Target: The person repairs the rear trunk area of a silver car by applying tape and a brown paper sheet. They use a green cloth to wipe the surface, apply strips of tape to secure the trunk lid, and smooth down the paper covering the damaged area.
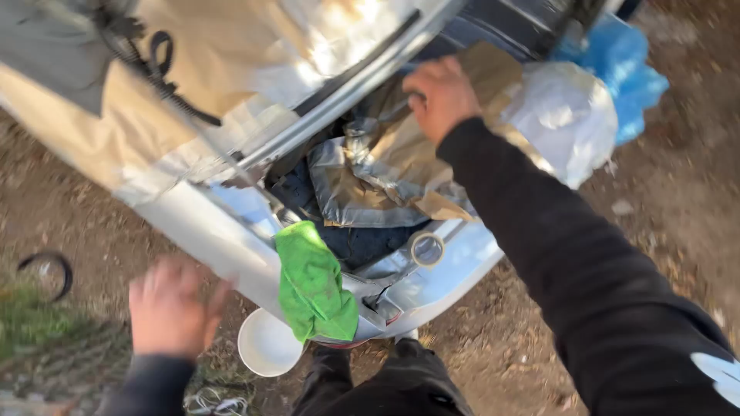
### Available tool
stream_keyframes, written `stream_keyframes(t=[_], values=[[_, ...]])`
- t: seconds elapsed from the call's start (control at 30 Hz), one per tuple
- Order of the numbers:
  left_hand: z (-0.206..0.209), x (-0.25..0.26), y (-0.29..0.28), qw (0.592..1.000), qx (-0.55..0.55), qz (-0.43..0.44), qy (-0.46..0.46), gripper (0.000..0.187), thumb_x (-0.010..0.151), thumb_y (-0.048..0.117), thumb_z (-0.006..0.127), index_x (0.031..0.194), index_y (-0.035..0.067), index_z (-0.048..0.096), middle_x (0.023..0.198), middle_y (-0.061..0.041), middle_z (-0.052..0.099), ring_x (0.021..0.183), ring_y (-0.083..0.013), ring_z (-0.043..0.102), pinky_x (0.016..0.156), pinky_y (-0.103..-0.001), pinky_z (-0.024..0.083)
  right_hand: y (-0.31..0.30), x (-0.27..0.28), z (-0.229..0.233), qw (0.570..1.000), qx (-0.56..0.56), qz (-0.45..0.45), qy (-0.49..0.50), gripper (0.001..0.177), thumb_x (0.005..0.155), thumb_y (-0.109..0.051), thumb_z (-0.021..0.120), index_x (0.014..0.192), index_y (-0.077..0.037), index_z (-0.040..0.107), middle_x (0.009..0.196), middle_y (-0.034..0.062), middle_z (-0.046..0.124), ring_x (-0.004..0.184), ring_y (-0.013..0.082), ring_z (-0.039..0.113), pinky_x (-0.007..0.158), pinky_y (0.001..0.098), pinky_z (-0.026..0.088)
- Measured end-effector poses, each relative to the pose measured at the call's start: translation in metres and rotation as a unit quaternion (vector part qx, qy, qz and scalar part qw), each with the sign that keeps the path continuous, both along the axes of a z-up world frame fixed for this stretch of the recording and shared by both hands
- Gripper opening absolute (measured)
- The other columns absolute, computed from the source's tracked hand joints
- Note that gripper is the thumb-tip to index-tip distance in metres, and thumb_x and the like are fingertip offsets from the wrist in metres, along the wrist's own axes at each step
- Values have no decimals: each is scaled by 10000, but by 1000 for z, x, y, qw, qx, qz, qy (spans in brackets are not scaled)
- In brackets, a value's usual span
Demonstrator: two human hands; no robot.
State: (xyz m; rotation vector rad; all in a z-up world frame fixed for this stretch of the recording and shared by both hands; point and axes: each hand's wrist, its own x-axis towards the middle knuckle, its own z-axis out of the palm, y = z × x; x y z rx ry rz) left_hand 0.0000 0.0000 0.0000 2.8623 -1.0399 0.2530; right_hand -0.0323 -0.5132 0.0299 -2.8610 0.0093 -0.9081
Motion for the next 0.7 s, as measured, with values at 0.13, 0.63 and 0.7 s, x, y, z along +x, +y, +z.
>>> stream_keyframes(t=[0.13,0.63,0.7], values=[[-47,-72,99,985,-22,141,98,321,775,472,759,902,178,743,1045,-27,682,1020,-275,668,890,-455,494,-50,69,-21,976,-207,-20,56,318,781,-219,763,1097,-187,750,1164,31,703,1181,305,595,917,491,487],[-142,-157,181,856,-91,225,457,308,850,430,721,932,137,768,909,-85,727,879,-295,728,796,-397,584,0,71,17,983,-110,109,102,104,935,34,677,995,-51,666,1034,134,684,956,291,670,870,386,542],[-130,-127,147,868,-169,175,432,274,922,332,658,895,66,723,830,-134,698,838,-321,697,776,-414,567,33,66,0,932,291,214,41,263,1057,173,562,1247,-2,513,1068,110,667,952,175,652,894,290,534]])
